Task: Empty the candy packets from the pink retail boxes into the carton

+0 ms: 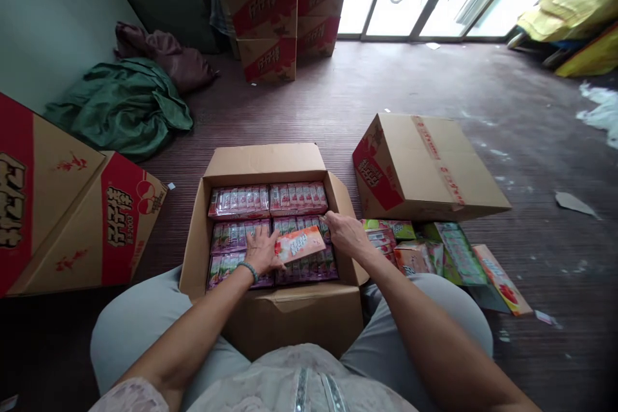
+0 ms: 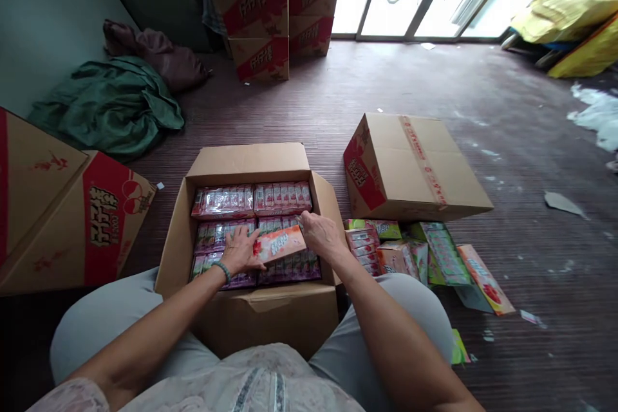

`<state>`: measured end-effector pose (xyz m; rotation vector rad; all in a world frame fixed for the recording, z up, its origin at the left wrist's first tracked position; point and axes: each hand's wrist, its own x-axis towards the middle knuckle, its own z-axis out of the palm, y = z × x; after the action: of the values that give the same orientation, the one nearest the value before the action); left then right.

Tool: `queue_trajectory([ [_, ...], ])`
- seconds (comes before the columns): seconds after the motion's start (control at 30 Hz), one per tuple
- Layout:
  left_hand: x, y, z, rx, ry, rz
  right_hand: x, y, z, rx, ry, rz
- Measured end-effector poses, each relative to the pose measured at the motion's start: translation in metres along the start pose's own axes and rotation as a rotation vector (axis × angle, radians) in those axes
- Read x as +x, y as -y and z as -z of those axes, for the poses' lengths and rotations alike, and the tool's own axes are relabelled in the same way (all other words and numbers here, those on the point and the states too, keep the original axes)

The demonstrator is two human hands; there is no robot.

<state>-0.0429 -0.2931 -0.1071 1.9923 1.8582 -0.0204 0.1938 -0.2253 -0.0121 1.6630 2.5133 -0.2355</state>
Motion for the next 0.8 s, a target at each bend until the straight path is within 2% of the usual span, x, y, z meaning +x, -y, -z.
queue_trajectory([
  [0.1, -0.006, 0.028, -0.02, -0.173, 0.084, 0.02, -0.001, 0.024, -0.018, -0.055, 0.151, 0.042],
  [0.2, -0.018, 0.053, -0.036, -0.313, 0.129, -0.015, -0.001, 0.067, -0.041, -0.073, 0.281, 0.177],
  [0.33, -0.027, 0.061, -0.05, -0.376, 0.118, 0.007, 0.004, 0.126, -0.071, -0.136, 0.372, 0.365],
  [0.43, -0.028, 0.059, -0.053, -0.391, 0.07, 0.037, 0.01, 0.148, -0.082, -0.18, 0.382, 0.384],
  [0.57, -0.027, 0.056, -0.052, -0.381, 0.03, 0.059, 0.013, 0.156, -0.086, -0.232, 0.377, 0.398],
  [0.67, -0.028, 0.055, -0.05, -0.359, 0.021, 0.081, 0.015, 0.153, -0.085, -0.256, 0.394, 0.398],
  [0.73, -0.029, 0.055, -0.048, -0.356, 0.022, 0.096, 0.017, 0.14, -0.08, -0.27, 0.408, 0.364],
  [0.8, -0.029, 0.054, -0.046, -0.368, 0.028, 0.115, 0.019, 0.116, -0.072, -0.294, 0.431, 0.29],
])
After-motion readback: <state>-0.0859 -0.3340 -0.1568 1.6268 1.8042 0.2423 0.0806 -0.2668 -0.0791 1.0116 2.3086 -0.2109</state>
